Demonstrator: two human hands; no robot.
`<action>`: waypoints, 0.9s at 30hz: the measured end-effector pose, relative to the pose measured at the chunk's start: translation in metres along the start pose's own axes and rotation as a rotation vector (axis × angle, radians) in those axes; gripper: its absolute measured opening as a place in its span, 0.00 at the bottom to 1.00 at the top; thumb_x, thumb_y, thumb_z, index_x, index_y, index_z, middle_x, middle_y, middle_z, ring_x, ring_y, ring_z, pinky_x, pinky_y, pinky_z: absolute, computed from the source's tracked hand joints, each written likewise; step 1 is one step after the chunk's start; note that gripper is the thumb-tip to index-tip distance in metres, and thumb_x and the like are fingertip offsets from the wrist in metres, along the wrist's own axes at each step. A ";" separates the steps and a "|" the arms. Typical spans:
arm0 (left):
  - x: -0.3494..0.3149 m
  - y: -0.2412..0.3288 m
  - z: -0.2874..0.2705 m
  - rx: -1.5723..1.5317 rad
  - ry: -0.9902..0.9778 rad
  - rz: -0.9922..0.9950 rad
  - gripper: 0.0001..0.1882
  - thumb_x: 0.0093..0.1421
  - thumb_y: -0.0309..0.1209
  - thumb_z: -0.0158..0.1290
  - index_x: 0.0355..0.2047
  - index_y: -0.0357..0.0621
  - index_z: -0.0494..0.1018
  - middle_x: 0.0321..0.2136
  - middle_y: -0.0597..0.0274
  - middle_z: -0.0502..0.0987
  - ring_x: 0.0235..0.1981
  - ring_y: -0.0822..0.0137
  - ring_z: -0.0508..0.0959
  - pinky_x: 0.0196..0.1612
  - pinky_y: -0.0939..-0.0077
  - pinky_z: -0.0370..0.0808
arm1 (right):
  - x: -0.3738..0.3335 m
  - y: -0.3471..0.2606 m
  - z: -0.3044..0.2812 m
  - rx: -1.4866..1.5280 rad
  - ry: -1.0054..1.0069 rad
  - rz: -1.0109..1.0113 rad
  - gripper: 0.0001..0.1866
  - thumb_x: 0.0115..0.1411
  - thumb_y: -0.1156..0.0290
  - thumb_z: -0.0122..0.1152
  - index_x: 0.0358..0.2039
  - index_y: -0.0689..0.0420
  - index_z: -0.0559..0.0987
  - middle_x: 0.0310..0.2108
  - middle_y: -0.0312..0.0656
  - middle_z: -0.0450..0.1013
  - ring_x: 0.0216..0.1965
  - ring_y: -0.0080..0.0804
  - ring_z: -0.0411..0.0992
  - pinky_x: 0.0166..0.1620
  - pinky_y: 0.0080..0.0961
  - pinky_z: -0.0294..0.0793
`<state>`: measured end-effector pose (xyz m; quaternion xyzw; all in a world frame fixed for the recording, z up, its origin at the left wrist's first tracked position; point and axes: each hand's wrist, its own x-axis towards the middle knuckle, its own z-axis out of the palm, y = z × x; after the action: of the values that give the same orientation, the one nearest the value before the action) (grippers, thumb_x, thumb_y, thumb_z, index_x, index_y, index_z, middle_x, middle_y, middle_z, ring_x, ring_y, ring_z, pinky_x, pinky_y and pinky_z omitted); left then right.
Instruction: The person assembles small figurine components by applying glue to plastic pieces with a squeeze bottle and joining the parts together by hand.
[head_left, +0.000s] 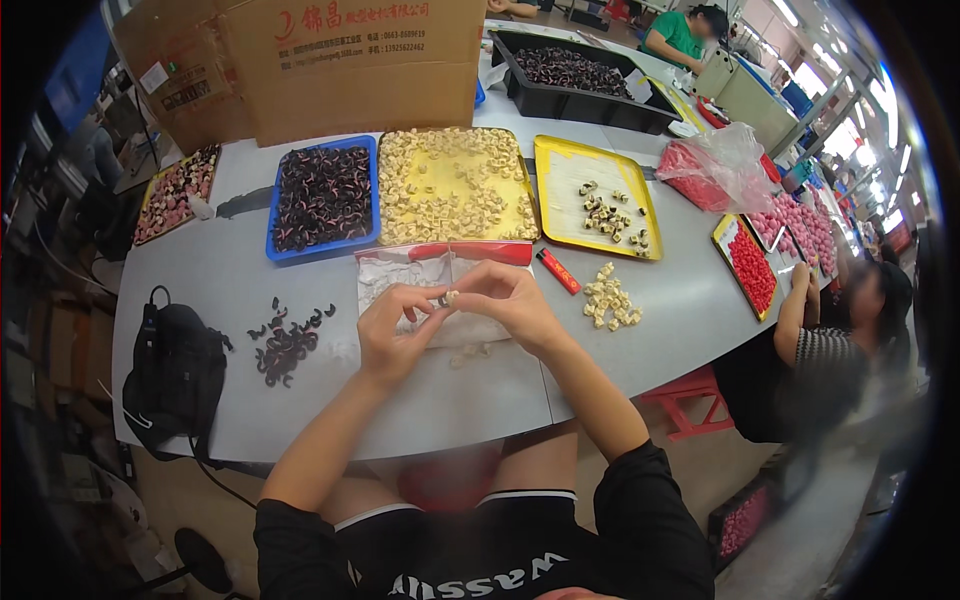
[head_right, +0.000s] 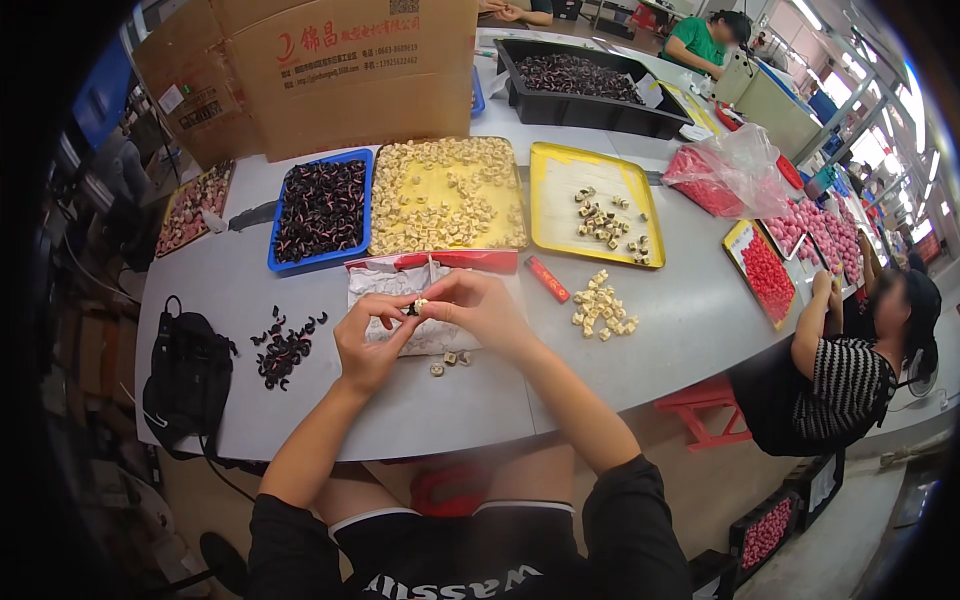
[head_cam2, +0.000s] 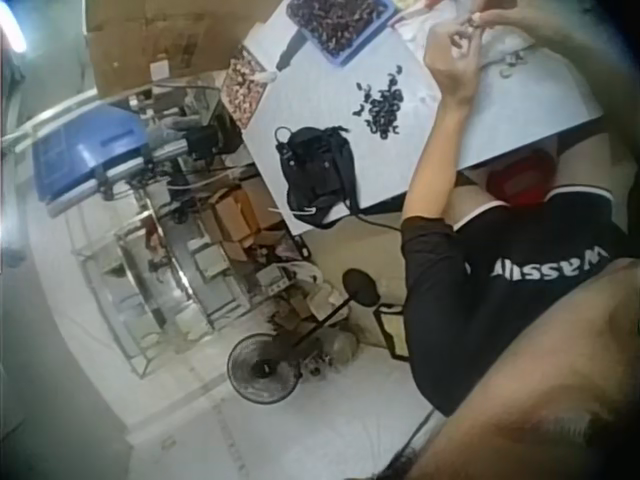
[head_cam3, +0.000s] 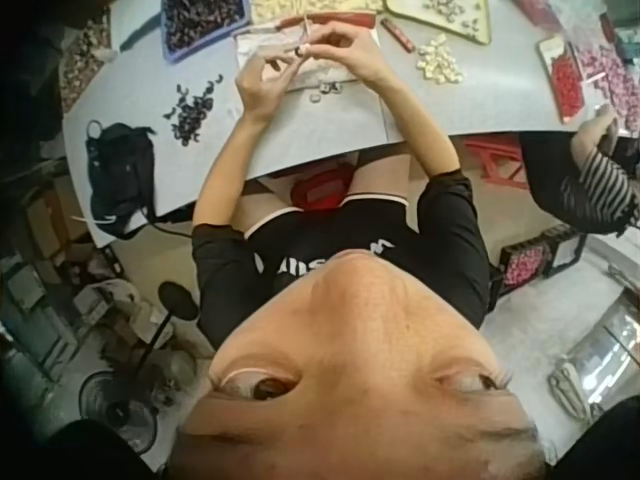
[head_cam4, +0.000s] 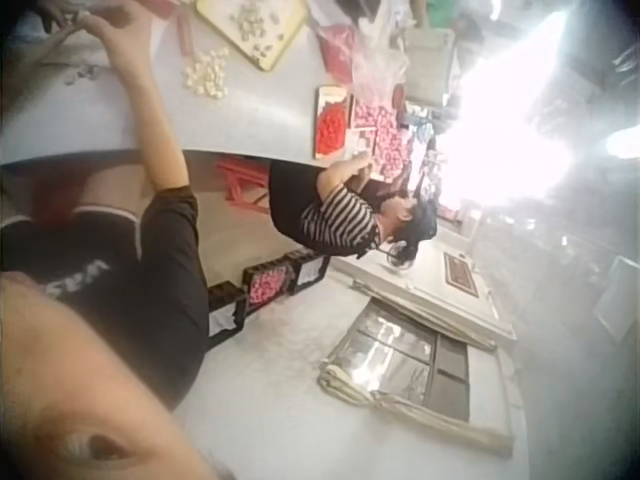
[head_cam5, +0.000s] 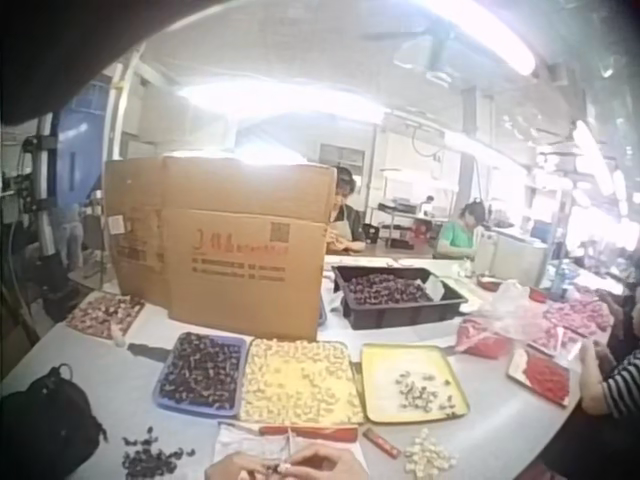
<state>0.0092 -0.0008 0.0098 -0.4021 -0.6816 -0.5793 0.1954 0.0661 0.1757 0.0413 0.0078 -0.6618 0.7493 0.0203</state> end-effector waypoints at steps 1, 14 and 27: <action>0.000 0.000 0.000 -0.001 0.000 0.006 0.13 0.46 0.20 0.64 0.28 0.43 0.70 0.34 0.58 0.81 0.27 0.68 0.77 0.25 0.80 0.70 | 0.000 -0.001 -0.001 0.005 -0.007 0.016 0.07 0.54 0.76 0.66 0.34 0.61 0.79 0.34 0.36 0.76 0.37 0.21 0.74 0.44 0.21 0.72; -0.003 0.000 0.002 -0.008 0.042 -0.021 0.14 0.46 0.20 0.65 0.28 0.43 0.69 0.34 0.57 0.81 0.28 0.68 0.78 0.25 0.80 0.71 | 0.000 0.000 -0.005 0.025 0.000 0.087 0.08 0.55 0.75 0.65 0.35 0.61 0.78 0.34 0.37 0.76 0.37 0.22 0.73 0.43 0.20 0.71; -0.002 0.000 0.002 -0.023 -0.006 0.018 0.15 0.48 0.20 0.65 0.30 0.42 0.68 0.35 0.51 0.81 0.30 0.67 0.79 0.26 0.81 0.71 | 0.000 0.006 -0.010 0.127 -0.051 0.160 0.07 0.58 0.78 0.61 0.37 0.62 0.76 0.37 0.39 0.75 0.39 0.26 0.74 0.45 0.22 0.75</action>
<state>0.0109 0.0003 0.0080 -0.4122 -0.6718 -0.5842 0.1936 0.0663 0.1853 0.0339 -0.0249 -0.6120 0.7884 -0.0571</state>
